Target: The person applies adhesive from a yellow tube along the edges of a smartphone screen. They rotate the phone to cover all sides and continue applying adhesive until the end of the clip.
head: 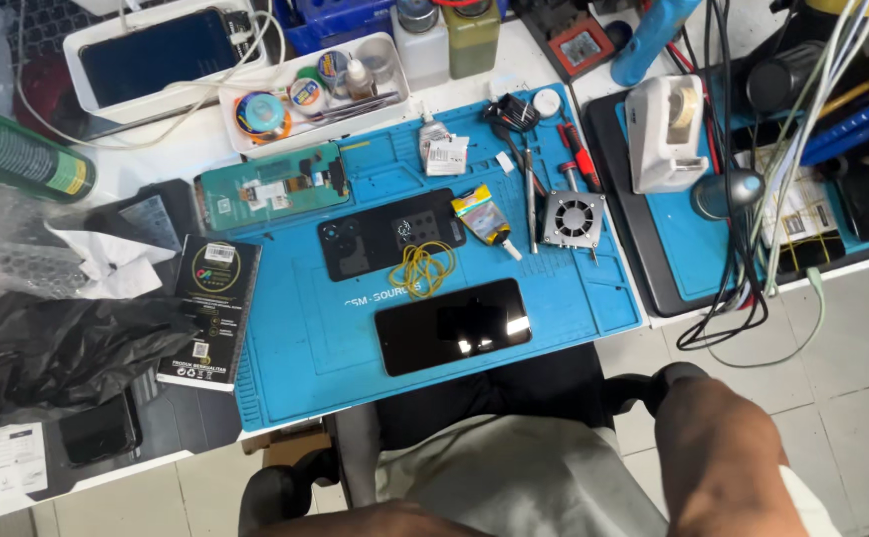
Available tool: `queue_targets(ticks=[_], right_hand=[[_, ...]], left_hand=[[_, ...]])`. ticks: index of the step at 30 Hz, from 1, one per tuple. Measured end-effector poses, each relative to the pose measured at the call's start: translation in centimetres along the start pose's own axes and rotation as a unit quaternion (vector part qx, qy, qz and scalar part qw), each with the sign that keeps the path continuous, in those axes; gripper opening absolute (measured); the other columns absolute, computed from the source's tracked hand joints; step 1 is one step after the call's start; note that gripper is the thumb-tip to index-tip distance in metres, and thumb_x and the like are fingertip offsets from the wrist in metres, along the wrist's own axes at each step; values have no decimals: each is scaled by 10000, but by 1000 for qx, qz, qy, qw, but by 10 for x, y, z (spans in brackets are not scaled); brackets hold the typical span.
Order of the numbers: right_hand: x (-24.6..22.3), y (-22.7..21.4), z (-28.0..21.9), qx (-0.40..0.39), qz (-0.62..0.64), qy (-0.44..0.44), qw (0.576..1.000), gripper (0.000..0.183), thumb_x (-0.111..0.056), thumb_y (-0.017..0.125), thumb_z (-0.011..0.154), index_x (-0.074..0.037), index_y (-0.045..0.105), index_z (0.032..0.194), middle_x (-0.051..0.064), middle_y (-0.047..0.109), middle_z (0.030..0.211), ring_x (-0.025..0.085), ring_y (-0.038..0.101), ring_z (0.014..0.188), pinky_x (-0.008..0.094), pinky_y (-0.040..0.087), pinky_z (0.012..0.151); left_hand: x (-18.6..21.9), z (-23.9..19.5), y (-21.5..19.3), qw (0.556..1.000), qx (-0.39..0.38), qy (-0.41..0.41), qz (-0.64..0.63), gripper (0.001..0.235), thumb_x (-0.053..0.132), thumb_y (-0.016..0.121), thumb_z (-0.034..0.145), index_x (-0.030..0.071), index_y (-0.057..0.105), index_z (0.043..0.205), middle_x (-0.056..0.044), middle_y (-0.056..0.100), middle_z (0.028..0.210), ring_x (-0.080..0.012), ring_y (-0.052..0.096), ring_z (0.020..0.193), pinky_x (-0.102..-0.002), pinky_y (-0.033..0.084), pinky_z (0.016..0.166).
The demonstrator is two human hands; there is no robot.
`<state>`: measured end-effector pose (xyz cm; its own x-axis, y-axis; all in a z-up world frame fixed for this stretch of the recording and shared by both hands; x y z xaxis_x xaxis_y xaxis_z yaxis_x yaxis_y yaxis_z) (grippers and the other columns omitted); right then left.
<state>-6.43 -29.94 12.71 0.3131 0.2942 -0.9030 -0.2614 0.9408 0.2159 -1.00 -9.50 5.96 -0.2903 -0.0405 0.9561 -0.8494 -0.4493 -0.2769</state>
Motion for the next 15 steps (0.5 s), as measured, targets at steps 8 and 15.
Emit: queue_targets(ticks=[8,15], right_hand=[[-9,14,-40,94,125,-6,988,469,-335,448,1098,-107,559,1492,114,703,1303,338,611,1231,593,477,1030],[10,-78,-50,49,201,-24,978,530,-354,366,1085,-133,486,1551,89,712,1327,334,581,1259,628,433,1020]], left_hand=[[-1,23,82,982,-58,63,-168,605,511,747,857,48,611,1221,-89,600,1195,-290,581,1167,-427,465,1042],[6,56,164,941,-84,113,-308,558,488,703,915,38,602,1230,-92,600,1209,-279,589,1165,-402,472,1040]])
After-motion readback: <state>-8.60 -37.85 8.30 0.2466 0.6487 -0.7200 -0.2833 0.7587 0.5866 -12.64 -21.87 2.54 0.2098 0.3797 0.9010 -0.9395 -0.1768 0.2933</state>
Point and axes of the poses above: each hand's wrist, its own z-axis towards the middle knuckle, its own y-axis out of the palm, x = y × z, the point moved 2 cm from there along z, towards the middle knuckle
